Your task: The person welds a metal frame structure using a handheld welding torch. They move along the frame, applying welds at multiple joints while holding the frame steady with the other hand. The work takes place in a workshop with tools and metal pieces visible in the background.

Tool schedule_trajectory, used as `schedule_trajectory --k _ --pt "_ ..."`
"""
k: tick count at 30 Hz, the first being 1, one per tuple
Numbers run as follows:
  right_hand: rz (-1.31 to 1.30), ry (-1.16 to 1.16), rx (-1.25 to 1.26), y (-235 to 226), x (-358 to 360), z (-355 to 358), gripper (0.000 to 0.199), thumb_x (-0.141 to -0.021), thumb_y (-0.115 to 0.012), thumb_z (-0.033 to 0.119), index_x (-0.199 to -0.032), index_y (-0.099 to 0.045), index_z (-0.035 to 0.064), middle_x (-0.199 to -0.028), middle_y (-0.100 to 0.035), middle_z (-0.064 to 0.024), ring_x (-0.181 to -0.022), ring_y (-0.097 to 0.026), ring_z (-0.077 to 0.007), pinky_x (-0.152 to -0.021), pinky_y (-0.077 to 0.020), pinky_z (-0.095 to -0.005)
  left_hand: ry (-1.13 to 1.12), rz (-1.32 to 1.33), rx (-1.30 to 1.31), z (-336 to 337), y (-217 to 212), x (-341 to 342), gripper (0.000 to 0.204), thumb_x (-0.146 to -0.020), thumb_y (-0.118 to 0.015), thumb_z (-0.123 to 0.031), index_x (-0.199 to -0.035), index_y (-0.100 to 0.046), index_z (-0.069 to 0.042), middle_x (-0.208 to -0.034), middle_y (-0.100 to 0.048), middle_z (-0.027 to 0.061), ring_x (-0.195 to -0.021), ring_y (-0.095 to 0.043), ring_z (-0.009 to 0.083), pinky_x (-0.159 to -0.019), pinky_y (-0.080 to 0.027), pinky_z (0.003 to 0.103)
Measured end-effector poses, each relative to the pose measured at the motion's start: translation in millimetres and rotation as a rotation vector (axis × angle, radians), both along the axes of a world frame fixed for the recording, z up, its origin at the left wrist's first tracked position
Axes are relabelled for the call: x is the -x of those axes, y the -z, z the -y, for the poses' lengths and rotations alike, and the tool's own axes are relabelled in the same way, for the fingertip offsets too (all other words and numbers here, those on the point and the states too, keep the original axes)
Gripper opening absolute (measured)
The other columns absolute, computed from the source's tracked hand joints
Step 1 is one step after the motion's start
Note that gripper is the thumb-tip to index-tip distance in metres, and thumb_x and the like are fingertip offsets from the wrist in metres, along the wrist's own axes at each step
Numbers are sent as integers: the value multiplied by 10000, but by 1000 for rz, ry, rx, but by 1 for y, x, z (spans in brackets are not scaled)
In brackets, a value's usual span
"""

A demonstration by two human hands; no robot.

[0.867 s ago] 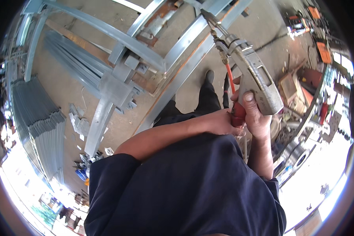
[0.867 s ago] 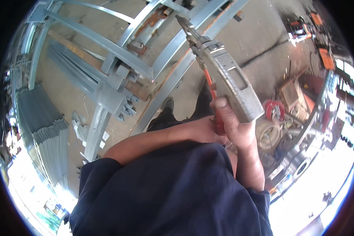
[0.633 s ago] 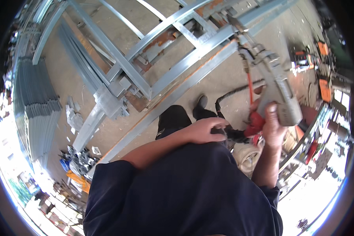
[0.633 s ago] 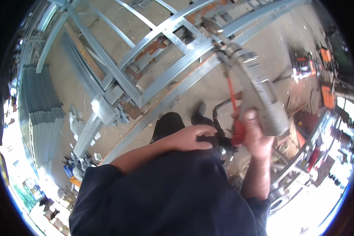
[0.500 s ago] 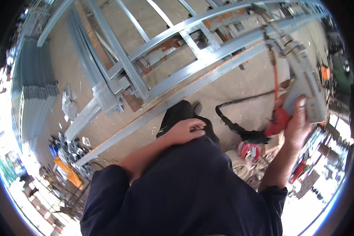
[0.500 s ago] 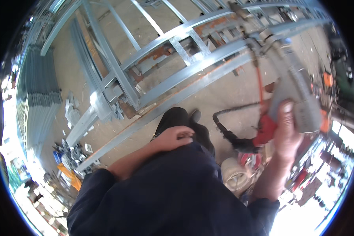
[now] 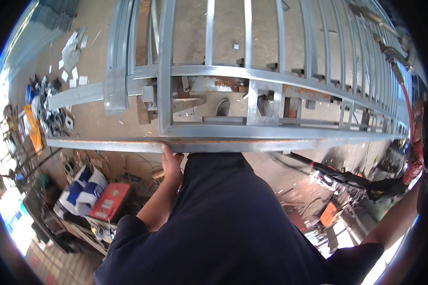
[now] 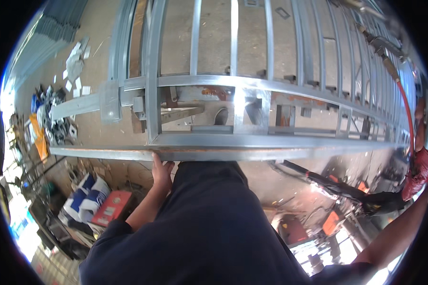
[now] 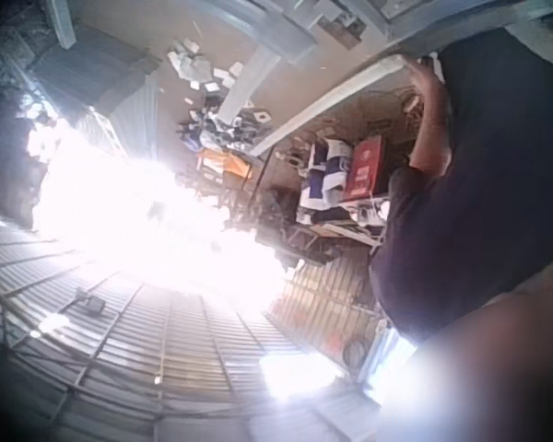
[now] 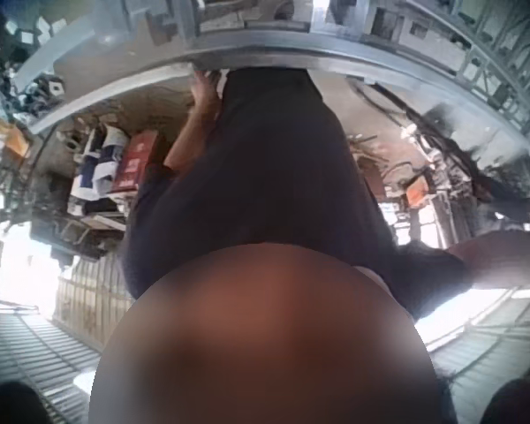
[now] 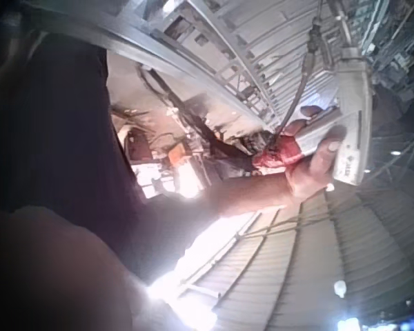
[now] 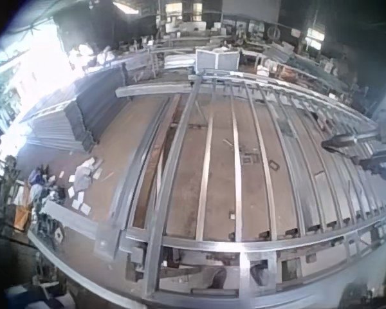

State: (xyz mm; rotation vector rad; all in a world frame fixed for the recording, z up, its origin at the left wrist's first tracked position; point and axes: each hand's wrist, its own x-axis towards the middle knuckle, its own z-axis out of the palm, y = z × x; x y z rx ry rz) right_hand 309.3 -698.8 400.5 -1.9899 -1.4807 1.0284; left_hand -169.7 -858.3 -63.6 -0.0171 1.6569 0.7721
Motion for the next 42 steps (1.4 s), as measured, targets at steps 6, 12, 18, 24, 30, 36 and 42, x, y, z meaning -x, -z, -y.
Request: schedule_trajectory --k 6,12,18,24,30,36,42 --pt "46 -144 277 84 -13 -107 573 -964 -763 348 -1369 -571 -8 -1021 -723 -158 -680 -672 -158 -594 -555 -280 -413 -201 -25 -11 6 -52 800 -1080 -394 -616 -1600 -301 -15 -1543 -463 166 -1375 -523 333 -1130 -472 441" --pt "-146 -275 566 204 44 -171 606 -933 -812 350 -1301 -598 -81 -963 -715 -138 -697 -681 -164 -608 -559 -297 -705 -421 -7 -25 40 -79 753 -1079 -340 -625 -1568 -417 -57 -1502 -523 148 -1362 -524 322 -1144 -420 435" --pt "-265 -403 663 273 47 -197 704 -895 -834 459 -1298 -602 -69 -934 -696 -120 -658 -662 -173 -594 -549 -310 -871 -416 -33 -45 32 -85 686 -1104 -338 -535 -1546 -433 -18 -1492 -542 160 -1307 -567 313 -1125 -439 416" --pt "-344 -489 670 312 45 -204 674 -896 -824 488 -1274 -632 -36 -918 -694 -103 -650 -651 -159 -598 -552 -308 -877 -475 -86 -37 41 -79 647 -1098 -367 -525 -1511 -469 -37 -1440 -575 128 -1274 -581 292 -1111 -445 411" --pt "-450 -506 689 325 43 -213 639 -895 -829 477 -1240 -647 -30 -927 -690 -92 -677 -656 -159 -620 -560 -311 -881 -487 -29 -54 24 -87 640 -1098 -364 -534 -1504 -477 -52 -1441 -580 112 -1277 -584 289 -1110 -445 415" --pt "-429 -544 681 342 31 -214 589 -928 -792 464 -1281 -666 9 -886 -705 -86 -650 -662 -147 -566 -559 -309 -869 -509 -28 -58 24 -87 628 -1103 -353 -517 -1498 -490 -48 -1421 -600 119 -1267 -594 298 -1109 -447 415" --pt "-478 -500 758 333 37 -213 695 -867 -854 489 -1287 -642 -23 -977 -699 -95 -699 -653 -162 -638 -568 -321 -838 -527 18 -58 23 -86 643 -1102 -311 -508 -1507 -482 -38 -1427 -597 125 -1262 -599 301 -1107 -454 420"
